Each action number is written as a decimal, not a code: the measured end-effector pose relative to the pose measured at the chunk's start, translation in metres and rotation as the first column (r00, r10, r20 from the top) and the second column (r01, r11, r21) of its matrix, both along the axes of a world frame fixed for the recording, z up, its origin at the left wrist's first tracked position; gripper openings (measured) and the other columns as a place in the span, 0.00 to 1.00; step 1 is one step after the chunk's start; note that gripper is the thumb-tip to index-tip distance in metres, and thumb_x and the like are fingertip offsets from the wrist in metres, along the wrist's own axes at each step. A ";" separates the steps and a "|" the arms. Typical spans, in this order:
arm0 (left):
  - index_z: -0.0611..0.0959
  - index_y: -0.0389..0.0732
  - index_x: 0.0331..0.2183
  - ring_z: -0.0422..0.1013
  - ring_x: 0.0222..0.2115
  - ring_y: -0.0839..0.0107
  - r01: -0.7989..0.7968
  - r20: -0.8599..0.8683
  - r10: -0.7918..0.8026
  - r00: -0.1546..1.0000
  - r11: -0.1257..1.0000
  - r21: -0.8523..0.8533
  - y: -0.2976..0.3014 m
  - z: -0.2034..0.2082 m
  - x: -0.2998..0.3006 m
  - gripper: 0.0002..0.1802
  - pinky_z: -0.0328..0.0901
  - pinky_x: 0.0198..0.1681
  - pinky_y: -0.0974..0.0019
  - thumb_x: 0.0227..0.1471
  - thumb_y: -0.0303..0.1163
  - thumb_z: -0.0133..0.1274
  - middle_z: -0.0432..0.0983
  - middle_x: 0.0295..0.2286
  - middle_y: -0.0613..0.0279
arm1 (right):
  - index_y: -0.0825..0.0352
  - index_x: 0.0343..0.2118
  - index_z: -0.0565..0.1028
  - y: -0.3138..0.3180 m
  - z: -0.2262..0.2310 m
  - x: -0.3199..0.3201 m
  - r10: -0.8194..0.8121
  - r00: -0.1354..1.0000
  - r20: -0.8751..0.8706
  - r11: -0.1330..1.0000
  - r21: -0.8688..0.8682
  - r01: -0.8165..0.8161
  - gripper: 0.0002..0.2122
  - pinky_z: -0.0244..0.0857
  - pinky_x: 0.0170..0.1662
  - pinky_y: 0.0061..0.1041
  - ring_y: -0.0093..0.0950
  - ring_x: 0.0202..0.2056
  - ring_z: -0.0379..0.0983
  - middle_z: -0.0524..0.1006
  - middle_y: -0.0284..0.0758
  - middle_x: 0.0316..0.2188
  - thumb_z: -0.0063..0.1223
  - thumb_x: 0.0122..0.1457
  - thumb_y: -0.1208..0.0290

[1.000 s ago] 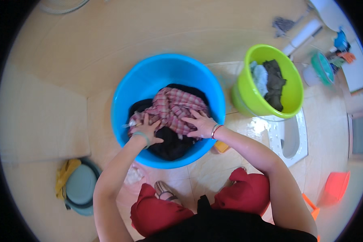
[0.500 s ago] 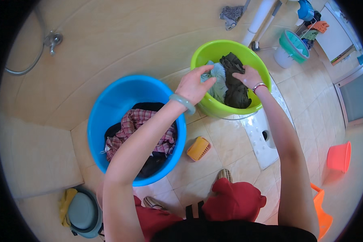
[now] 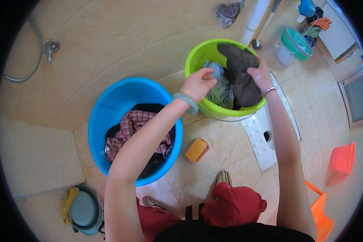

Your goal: The person hand washes a white cloth in a blue basin using a yellow sponge and water. They then transfer various clothes from a green bucket into the blue basin, including a plaid shirt, dark pants, and a grey shirt. Finally, they move light-colored clothes from the blue basin back into the green bucket.

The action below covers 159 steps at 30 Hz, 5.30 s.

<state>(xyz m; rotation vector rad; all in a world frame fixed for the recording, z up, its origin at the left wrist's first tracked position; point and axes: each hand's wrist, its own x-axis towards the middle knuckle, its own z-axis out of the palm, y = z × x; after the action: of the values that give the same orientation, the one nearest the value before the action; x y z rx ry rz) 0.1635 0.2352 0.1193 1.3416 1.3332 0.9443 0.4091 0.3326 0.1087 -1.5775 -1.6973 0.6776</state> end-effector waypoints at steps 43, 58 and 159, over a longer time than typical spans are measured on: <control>0.72 0.41 0.48 0.72 0.34 0.51 -0.062 -0.887 -0.384 0.257 0.909 -0.412 -0.238 0.025 -0.188 0.33 0.67 0.36 0.56 0.47 0.55 0.51 0.74 0.33 0.41 | 0.71 0.53 0.59 -0.235 -0.041 -0.240 0.841 0.496 0.217 0.541 -0.358 -0.761 0.27 0.66 0.41 0.42 0.48 0.36 0.72 0.74 0.55 0.32 0.50 0.53 0.61; 0.72 0.30 0.47 0.68 0.46 0.51 0.210 -0.686 -0.267 0.677 0.963 -0.168 0.042 0.012 0.041 0.40 0.62 0.49 0.59 0.39 0.51 0.60 0.72 0.42 0.42 | 0.71 0.41 0.74 -0.023 -0.013 -0.053 0.042 0.934 -0.355 0.894 -0.404 -0.193 0.17 0.72 0.26 0.27 0.29 0.26 0.73 0.75 0.39 0.31 0.51 0.54 0.64; 0.78 0.43 0.37 0.68 0.36 0.59 -0.247 -0.391 0.324 0.861 0.940 0.235 -0.264 -0.046 -0.328 0.18 0.62 0.43 0.61 0.37 0.24 0.54 0.71 0.32 0.54 | 0.42 0.57 0.57 -0.125 -0.123 -0.406 0.745 0.350 0.568 0.516 -0.157 -0.842 0.37 0.67 0.44 0.34 0.44 0.43 0.65 0.66 0.39 0.46 0.57 0.43 0.76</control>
<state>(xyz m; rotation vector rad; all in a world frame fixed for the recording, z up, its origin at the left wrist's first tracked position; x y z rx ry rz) -0.1646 -0.0287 0.0736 1.5752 1.8607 1.0248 0.0031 0.2076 -0.0139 -0.7147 -2.9885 0.4685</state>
